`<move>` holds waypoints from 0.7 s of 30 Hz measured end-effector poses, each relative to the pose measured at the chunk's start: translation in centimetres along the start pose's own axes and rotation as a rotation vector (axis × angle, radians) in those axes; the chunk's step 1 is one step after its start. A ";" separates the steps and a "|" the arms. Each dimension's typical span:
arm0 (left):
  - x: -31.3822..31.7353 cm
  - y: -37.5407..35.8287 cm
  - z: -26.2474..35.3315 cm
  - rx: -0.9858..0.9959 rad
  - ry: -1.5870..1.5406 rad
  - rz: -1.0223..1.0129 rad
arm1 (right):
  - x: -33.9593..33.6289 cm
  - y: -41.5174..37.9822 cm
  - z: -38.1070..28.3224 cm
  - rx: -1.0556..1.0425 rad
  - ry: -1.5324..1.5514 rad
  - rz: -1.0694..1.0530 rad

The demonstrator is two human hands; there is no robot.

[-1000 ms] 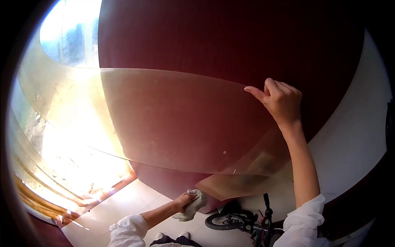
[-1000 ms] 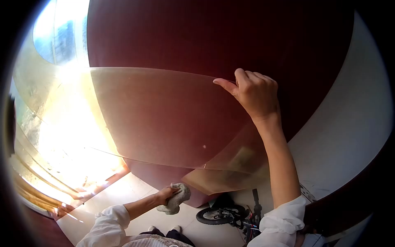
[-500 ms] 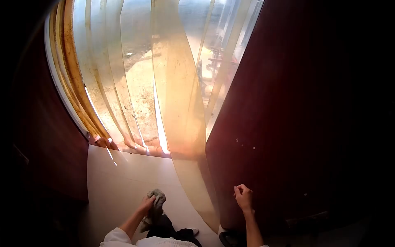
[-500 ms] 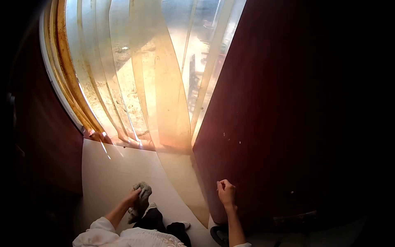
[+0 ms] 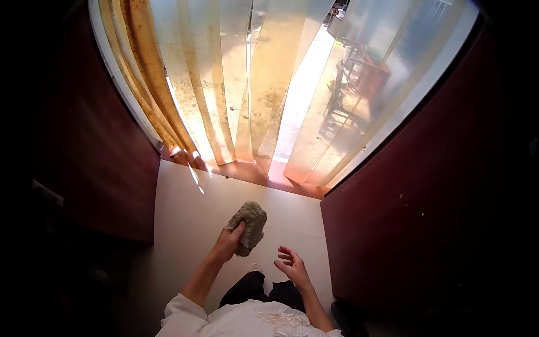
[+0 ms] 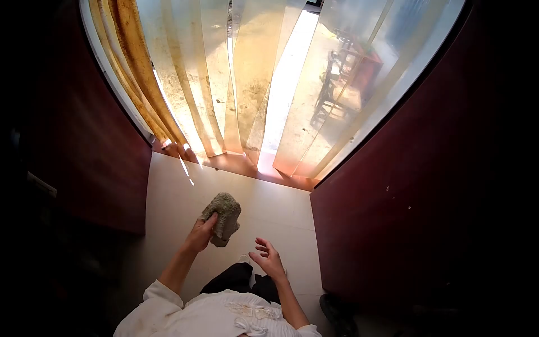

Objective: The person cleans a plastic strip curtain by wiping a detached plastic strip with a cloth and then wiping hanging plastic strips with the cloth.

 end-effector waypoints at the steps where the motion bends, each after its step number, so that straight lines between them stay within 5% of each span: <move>1: 0.4 -0.4 0.7 0.004 0.009 0.000 | 0.9 0.9 -0.7 -0.007 0.007 -0.002; 7: 0.9 -0.7 4.1 0.071 -0.163 -0.130 | 4.0 7.8 -4.1 -0.424 -0.163 -0.043; 10: -0.3 1.1 7.2 0.144 -0.147 -0.074 | 4.8 9.9 -6.8 -0.323 0.022 -0.300; 17: -5.5 7.5 15.3 0.304 -0.258 0.111 | 9.1 16.9 -13.4 -0.414 0.260 -0.033; 21: -11.3 11.6 16.0 0.271 -0.100 0.252 | 11.2 23.4 -18.4 -0.351 0.379 -0.050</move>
Point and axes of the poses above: each hand's wrist, its own y-axis towards the middle knuckle, its own x-axis out of the palm, z = x × y, the point moved 1 cm from there along y, towards the middle knuckle
